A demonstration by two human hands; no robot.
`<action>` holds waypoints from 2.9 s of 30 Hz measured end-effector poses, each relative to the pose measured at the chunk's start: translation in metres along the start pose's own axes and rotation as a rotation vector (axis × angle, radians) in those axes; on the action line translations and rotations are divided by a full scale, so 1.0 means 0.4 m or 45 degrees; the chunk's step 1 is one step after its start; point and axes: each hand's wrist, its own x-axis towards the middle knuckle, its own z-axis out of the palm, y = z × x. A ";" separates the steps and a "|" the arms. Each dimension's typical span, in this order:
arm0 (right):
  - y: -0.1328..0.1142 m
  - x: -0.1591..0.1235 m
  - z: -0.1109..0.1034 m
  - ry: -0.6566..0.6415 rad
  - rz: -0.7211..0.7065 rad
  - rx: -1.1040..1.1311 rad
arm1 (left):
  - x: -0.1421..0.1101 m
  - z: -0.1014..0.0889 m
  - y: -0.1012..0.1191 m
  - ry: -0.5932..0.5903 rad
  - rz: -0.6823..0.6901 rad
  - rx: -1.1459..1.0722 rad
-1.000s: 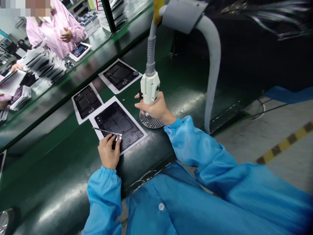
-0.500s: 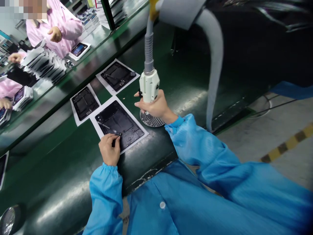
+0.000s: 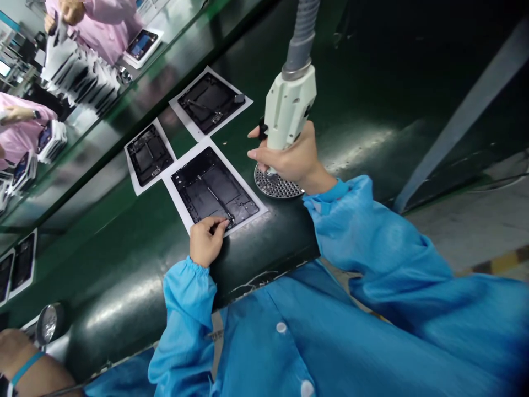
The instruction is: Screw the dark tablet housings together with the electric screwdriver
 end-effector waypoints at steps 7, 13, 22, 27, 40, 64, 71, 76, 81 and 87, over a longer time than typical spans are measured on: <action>0.006 0.000 0.000 0.004 0.005 -0.015 | 0.004 -0.011 0.013 -0.021 0.038 0.220; 0.011 0.002 -0.001 0.008 0.002 -0.025 | -0.002 -0.016 0.013 -0.016 0.055 0.272; 0.014 0.000 -0.003 -0.003 -0.038 -0.037 | 0.045 -0.018 0.000 -0.271 0.192 0.260; 0.009 -0.003 -0.004 -0.006 -0.007 -0.020 | 0.033 -0.006 -0.002 -0.184 0.217 0.378; -0.011 -0.024 0.042 -0.039 -0.016 0.136 | -0.022 0.013 -0.034 0.021 0.535 0.585; 0.031 -0.123 0.178 -0.372 0.030 0.057 | 0.011 0.051 -0.020 0.072 0.419 0.493; 0.019 -0.122 0.178 -0.306 -0.004 0.095 | 0.011 0.047 -0.022 0.047 0.409 0.465; 0.001 -0.060 0.127 -0.170 -0.124 0.098 | 0.011 0.048 -0.029 0.075 0.432 0.409; 0.036 0.018 0.037 0.017 -0.246 0.083 | 0.011 0.054 -0.036 0.122 0.446 0.405; 0.064 0.040 0.001 -0.025 -0.213 0.098 | 0.004 0.051 -0.047 0.143 0.476 0.411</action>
